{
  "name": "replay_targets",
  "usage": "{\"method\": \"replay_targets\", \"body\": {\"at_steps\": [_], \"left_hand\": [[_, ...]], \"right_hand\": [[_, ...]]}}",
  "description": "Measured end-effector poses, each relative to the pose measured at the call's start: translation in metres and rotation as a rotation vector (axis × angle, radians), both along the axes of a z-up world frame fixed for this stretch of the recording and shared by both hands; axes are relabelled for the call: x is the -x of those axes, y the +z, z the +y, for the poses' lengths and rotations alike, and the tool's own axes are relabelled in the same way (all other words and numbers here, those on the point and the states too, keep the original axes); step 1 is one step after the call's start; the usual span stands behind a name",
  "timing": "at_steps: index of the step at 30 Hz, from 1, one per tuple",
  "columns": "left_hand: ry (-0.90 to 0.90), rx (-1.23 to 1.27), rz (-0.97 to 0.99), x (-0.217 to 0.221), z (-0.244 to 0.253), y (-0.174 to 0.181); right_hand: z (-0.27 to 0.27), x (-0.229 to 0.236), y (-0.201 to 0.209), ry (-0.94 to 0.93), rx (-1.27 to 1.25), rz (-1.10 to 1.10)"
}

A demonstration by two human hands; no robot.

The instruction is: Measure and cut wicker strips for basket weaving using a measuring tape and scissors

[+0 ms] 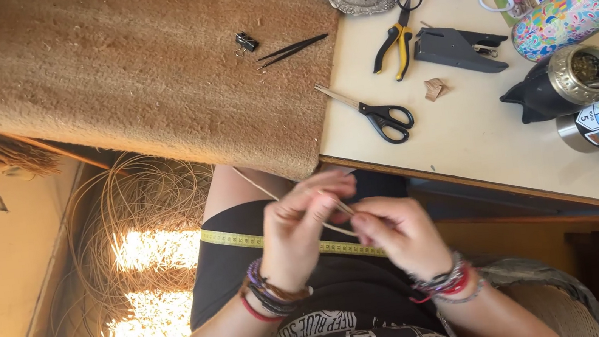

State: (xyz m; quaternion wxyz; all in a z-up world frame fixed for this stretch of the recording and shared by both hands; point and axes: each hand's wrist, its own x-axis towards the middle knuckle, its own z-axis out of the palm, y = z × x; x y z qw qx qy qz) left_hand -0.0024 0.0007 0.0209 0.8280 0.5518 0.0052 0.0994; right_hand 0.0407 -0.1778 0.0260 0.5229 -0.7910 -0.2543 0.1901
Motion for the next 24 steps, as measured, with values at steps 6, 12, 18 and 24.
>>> {"method": "replay_targets", "body": {"at_steps": [6, 12, 18, 24], "left_hand": [[0.351, 0.099, 0.006, -0.016, 0.056, -0.018], [0.514, 0.278, 0.067, -0.007, 0.107, -0.024], [0.873, -1.188, -0.085, 0.002, 0.089, 0.013], [-0.299, -1.179, -0.196, 0.014, -0.010, 0.028]], "right_hand": [[-0.071, -0.028, -0.009, 0.078, 0.246, -0.048], [-0.126, -0.034, 0.005, -0.041, 0.411, 0.130], [-0.111, -0.034, 0.007, 0.108, 0.481, -0.116], [-0.031, -0.022, 0.031, 0.352, 0.326, -0.358]]}}
